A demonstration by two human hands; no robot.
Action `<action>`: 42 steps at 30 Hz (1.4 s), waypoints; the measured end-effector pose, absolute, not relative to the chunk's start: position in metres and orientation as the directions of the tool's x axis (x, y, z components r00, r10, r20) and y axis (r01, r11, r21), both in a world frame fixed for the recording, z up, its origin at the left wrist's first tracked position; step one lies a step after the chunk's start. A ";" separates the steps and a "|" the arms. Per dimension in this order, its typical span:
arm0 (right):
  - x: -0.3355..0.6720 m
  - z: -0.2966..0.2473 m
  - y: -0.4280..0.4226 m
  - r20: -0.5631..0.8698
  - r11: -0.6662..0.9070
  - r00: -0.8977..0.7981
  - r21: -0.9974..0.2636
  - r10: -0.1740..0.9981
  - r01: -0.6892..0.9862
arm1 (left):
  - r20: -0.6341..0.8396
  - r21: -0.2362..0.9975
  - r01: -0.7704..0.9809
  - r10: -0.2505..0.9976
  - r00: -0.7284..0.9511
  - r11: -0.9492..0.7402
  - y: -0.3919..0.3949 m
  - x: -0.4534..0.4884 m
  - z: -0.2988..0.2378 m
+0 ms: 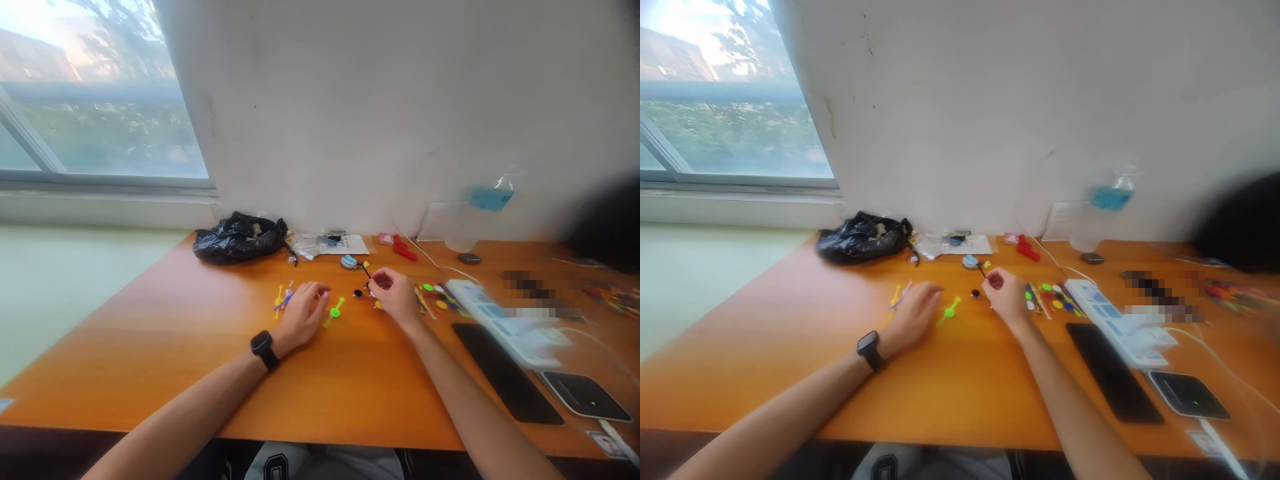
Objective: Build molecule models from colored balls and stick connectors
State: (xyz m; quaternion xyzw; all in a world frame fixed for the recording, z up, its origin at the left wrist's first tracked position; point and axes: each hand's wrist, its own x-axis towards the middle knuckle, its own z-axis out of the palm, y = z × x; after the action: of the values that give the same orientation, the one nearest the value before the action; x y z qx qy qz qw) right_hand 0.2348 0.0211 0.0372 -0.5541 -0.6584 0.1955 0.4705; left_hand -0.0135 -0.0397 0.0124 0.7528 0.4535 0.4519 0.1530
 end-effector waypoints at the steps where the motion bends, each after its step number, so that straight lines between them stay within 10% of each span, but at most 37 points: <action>1: 0.235 0.036 0.022 0.412 0.320 0.051 -0.774 0.910 0.546 | 0.542 0.640 0.544 0.821 0.181 -0.542 -0.039 -0.014 0.012; 19: 0.223 0.015 0.022 0.476 0.422 -0.243 -0.315 0.845 0.850 | 0.528 0.647 0.539 0.827 0.195 -0.540 -0.038 -0.013 0.010; 42: 0.224 0.014 0.024 0.405 0.384 -0.254 -0.281 0.878 0.880 | 0.514 0.646 0.542 0.831 0.211 -0.537 -0.039 -0.013 0.011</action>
State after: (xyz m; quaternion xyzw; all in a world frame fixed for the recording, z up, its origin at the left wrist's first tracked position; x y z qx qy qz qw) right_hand 0.2241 0.0237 0.0143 -0.5550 -0.7918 -0.0013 0.2550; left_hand -0.0127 -0.0387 0.0112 0.7604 0.4516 0.4364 0.1655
